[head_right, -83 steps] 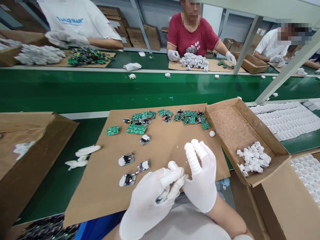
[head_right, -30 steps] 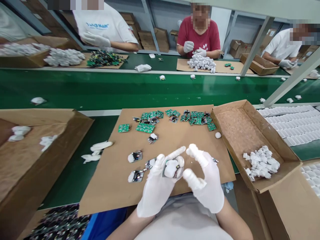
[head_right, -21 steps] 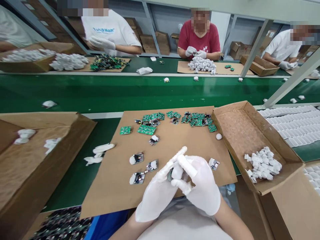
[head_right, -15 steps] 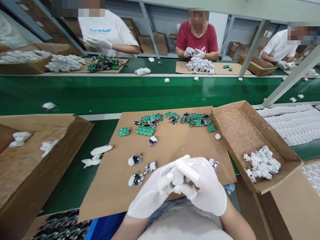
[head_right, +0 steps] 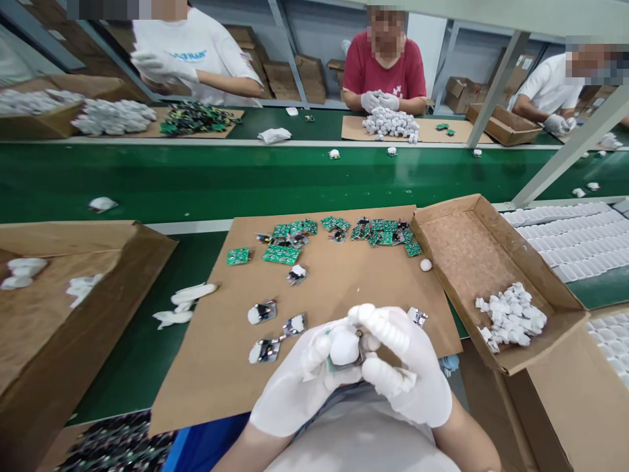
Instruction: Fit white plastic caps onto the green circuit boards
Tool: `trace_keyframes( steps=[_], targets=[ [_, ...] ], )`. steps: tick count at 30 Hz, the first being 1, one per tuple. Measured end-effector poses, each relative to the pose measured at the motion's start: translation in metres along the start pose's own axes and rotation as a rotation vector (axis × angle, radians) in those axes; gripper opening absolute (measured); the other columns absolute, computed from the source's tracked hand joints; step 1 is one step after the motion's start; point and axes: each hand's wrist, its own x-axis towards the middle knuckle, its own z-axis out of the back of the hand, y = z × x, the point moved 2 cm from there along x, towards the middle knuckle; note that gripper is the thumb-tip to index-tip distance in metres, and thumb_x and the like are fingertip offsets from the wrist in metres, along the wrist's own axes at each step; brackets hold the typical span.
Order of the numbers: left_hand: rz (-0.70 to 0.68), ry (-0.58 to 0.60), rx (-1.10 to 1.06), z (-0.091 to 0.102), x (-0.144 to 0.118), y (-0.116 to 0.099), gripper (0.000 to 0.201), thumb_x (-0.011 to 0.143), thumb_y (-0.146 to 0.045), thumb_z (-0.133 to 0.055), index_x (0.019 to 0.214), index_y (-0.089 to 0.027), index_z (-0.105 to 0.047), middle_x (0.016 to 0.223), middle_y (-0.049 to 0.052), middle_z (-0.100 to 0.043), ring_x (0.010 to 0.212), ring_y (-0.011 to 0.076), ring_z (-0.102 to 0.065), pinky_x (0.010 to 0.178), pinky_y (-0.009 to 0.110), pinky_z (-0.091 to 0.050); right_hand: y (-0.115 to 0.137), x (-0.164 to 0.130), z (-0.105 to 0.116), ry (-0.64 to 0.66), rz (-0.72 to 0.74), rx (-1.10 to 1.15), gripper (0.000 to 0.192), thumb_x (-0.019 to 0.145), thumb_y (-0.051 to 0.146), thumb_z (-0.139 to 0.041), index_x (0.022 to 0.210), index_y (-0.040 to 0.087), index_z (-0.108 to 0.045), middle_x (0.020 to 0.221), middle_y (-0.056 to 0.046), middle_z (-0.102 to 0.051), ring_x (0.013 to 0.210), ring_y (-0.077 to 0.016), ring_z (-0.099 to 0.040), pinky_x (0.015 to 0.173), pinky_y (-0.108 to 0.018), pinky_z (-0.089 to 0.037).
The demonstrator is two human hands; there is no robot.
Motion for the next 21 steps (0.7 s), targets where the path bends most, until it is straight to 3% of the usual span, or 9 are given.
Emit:
trace_keyframes(
  steps=[3, 6, 8, 10, 13, 16, 21],
  targets=[
    [-0.005, -0.021, -0.041, 0.002, 0.0, 0.003, 0.036, 0.077, -0.049, -0.078, 0.085, -0.015, -0.071, 0.087, 0.005, -0.06, 0.079, 0.017, -0.058, 0.071, 0.029, -0.056, 0.001, 0.003, -0.005, -0.085, -0.04, -0.055, 0.034, 0.099, 0.023, -0.055, 0.13, 0.035, -0.06, 0.096, -0.003, -0.072, 0.091, -0.0216, -0.069, 0.08, -0.038, -0.059],
    [-0.071, -0.008, 0.02, 0.006, 0.001, 0.005, 0.035, 0.076, -0.044, -0.08, 0.092, -0.014, -0.073, 0.082, 0.004, -0.058, 0.075, 0.0162, -0.055, 0.067, 0.028, -0.054, 0.005, 0.01, -0.011, -0.065, 0.027, -0.026, 0.03, 0.098, 0.015, -0.053, 0.118, 0.033, -0.065, 0.087, 0.0, -0.071, 0.074, -0.0175, -0.069, 0.071, -0.034, -0.059],
    [-0.118, 0.019, 0.051, 0.008, 0.001, 0.006, 0.037, 0.076, -0.044, -0.08, 0.096, -0.014, -0.074, 0.077, 0.003, -0.057, 0.071, 0.015, -0.053, 0.066, 0.027, -0.053, 0.008, 0.011, -0.011, -0.052, 0.066, -0.024, 0.033, 0.099, 0.014, -0.05, 0.123, 0.034, -0.061, 0.088, 0.0, -0.071, 0.074, -0.017, -0.068, 0.069, -0.033, -0.059],
    [-0.136, 0.021, 0.035, 0.008, -0.001, 0.007, 0.047, 0.075, -0.049, -0.08, 0.107, -0.015, -0.073, 0.074, 0.001, -0.055, 0.068, 0.0135, -0.051, 0.065, 0.027, -0.052, 0.009, 0.006, -0.009, -0.024, 0.051, -0.071, 0.035, 0.102, 0.025, -0.048, 0.135, 0.034, -0.054, 0.105, -0.005, -0.072, 0.094, -0.0211, -0.07, 0.08, -0.036, -0.06],
    [-0.163, -0.03, 0.034, 0.01, -0.005, 0.009, 0.068, 0.07, -0.055, -0.082, 0.127, -0.021, -0.067, 0.081, 0.003, -0.062, 0.068, 0.0147, -0.055, 0.067, 0.029, -0.053, 0.009, -0.008, -0.005, -0.026, -0.006, -0.158, 0.05, 0.102, 0.045, -0.044, 0.149, 0.028, -0.041, 0.135, -0.013, -0.06, 0.125, -0.0275, -0.059, 0.099, -0.045, -0.055],
    [-0.214, -0.085, 0.18, 0.016, -0.007, 0.011, 0.07, 0.069, -0.057, -0.082, 0.128, -0.022, -0.069, 0.09, 0.008, -0.069, 0.074, 0.0187, -0.06, 0.073, 0.033, -0.054, 0.009, -0.017, -0.009, -0.068, 0.088, -0.233, 0.05, 0.102, 0.043, -0.045, 0.15, 0.028, -0.041, 0.133, -0.013, -0.06, 0.119, -0.0268, -0.06, 0.1, -0.049, -0.052],
    [-0.226, -0.126, 0.259, 0.028, -0.007, 0.02, 0.08, 0.068, -0.066, -0.077, 0.132, -0.019, -0.067, 0.08, 0.009, -0.07, 0.069, 0.0221, -0.063, 0.068, 0.037, -0.058, 0.01, -0.015, -0.011, -0.062, 0.143, -0.288, 0.047, 0.102, 0.035, -0.045, 0.148, 0.023, -0.044, 0.131, -0.015, -0.062, 0.121, -0.0263, -0.059, 0.101, -0.047, -0.051]
  ],
)
